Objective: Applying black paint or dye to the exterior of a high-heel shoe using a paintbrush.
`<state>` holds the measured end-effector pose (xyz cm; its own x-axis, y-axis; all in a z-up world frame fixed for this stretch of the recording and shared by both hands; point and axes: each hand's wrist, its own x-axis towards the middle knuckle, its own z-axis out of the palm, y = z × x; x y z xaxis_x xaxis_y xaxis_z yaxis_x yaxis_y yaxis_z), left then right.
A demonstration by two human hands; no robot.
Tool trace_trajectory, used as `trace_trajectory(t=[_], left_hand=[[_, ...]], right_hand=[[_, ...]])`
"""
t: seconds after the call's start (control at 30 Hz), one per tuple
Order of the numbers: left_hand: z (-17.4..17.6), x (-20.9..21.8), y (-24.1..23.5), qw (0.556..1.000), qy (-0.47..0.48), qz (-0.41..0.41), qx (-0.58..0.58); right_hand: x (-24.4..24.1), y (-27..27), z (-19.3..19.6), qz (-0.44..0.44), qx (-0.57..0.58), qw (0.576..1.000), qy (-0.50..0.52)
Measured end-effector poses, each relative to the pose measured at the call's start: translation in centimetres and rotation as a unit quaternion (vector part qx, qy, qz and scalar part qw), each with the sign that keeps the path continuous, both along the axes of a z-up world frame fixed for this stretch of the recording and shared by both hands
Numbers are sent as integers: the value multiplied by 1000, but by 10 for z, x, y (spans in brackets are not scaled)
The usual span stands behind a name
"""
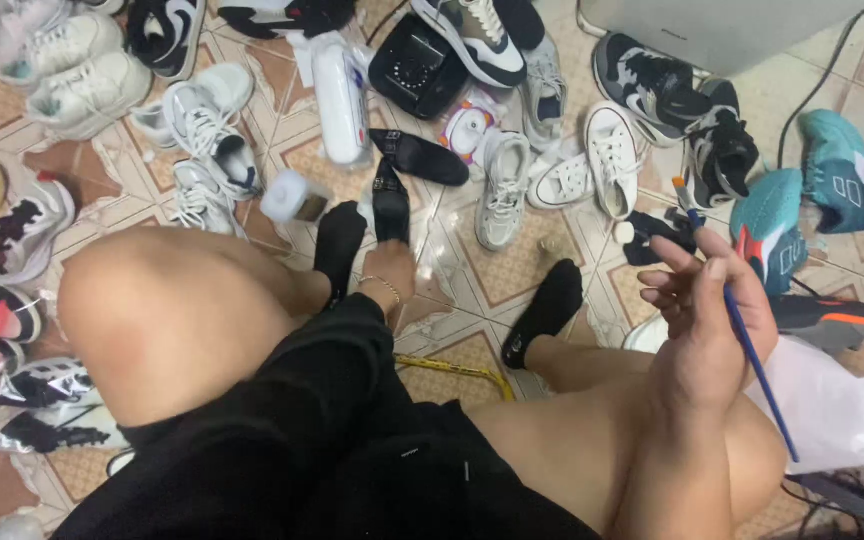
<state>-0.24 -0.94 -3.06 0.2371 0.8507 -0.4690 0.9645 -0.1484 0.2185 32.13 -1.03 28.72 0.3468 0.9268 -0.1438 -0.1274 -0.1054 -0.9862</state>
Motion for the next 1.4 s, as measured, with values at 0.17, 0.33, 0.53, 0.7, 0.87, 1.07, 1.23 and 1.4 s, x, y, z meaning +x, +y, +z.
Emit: trace_trajectory(t=[0.17, 0.33, 0.53, 0.7, 0.87, 1.07, 1.23, 1.4], left_hand=[[-32, -2, 6, 997, -3, 75, -1], [-5, 11, 28, 981, -10, 159, -114], [163, 49, 41, 952, -243, 187, -19], [261, 42, 12, 818, -555, 143, -51], [326, 34, 14, 600, -761, 115, -218], [332, 32, 50, 654, -753, -14, -72], [373, 46, 81, 542, -810, 96, -203], [333, 59, 76, 444, -803, 194, -347]], right_hand=[[7, -4, 0, -20, -23, 999, 11], [8, 1, -4, -43, -39, 997, 41], [9, 11, -35, -58, -33, 997, 38], [-9, 13, -27, -66, 19, 996, 51], [-26, 13, 16, 49, 85, 969, 225], [-38, 32, 62, 98, 155, 943, 276], [-53, 58, 71, 33, 201, 948, 243], [-41, 60, 18, 74, 129, 978, 148]])
